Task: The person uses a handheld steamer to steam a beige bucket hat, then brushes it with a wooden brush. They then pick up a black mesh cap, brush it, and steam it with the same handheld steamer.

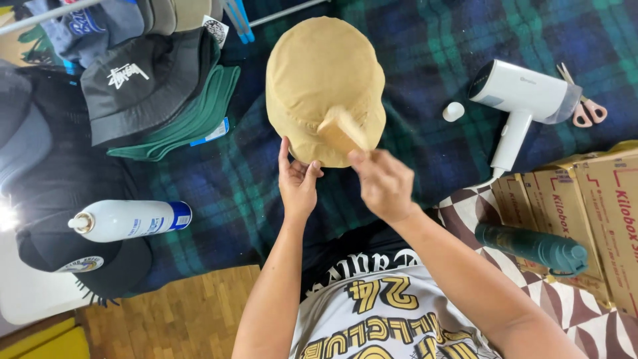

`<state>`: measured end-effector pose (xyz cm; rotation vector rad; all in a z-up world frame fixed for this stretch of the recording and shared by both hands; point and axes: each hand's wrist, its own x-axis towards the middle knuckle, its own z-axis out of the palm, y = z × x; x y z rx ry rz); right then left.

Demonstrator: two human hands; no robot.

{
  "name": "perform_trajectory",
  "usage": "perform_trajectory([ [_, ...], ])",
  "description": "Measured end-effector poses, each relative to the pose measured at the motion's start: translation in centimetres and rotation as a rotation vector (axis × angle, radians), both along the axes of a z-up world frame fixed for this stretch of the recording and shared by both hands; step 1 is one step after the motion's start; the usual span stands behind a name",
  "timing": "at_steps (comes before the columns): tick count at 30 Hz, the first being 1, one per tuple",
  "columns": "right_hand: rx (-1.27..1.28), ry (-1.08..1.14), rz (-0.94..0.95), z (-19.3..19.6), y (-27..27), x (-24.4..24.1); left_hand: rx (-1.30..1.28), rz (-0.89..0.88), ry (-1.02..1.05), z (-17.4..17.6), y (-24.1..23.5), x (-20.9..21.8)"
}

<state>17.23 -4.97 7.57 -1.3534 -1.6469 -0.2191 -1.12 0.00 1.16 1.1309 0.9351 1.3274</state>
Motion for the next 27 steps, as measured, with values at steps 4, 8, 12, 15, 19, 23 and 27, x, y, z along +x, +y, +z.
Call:
perform_trajectory([
  [4, -0.063, -0.395, 0.036, 2.1, -1.0, -3.1, 0.020, 0.038, -0.010, 1.5, 0.1, -0.3],
  [8, -0.009, -0.495, 0.079, 10.0, 0.4, -2.3, 0.009, 0.057, 0.091, -0.5, 0.4, -0.5],
  [12, -0.138, -0.503, -0.082, 14.3, 3.8, 2.3, -0.048, -0.021, 0.013, 0.5, 0.1, -0.4],
  [15, -0.596, -0.077, 0.005, 15.0, 8.0, 6.3, -0.122, -0.028, 0.118, 3.0, 0.1, -0.5],
  [19, -0.732, 0.091, -0.066, 15.3, 11.9, 9.1, -0.142, -0.028, 0.171, 4.0, -0.1, -0.9],
  [23, -0.771, -0.306, -0.262, 17.4, 13.5, 7.9, -0.131, -0.036, 0.166, 4.0, 0.0, -1.0],
  [27, -0.659, -0.421, -0.132, 19.9, 14.1, 2.7, -0.120, -0.027, 0.114, 3.2, 0.3, -1.1],
])
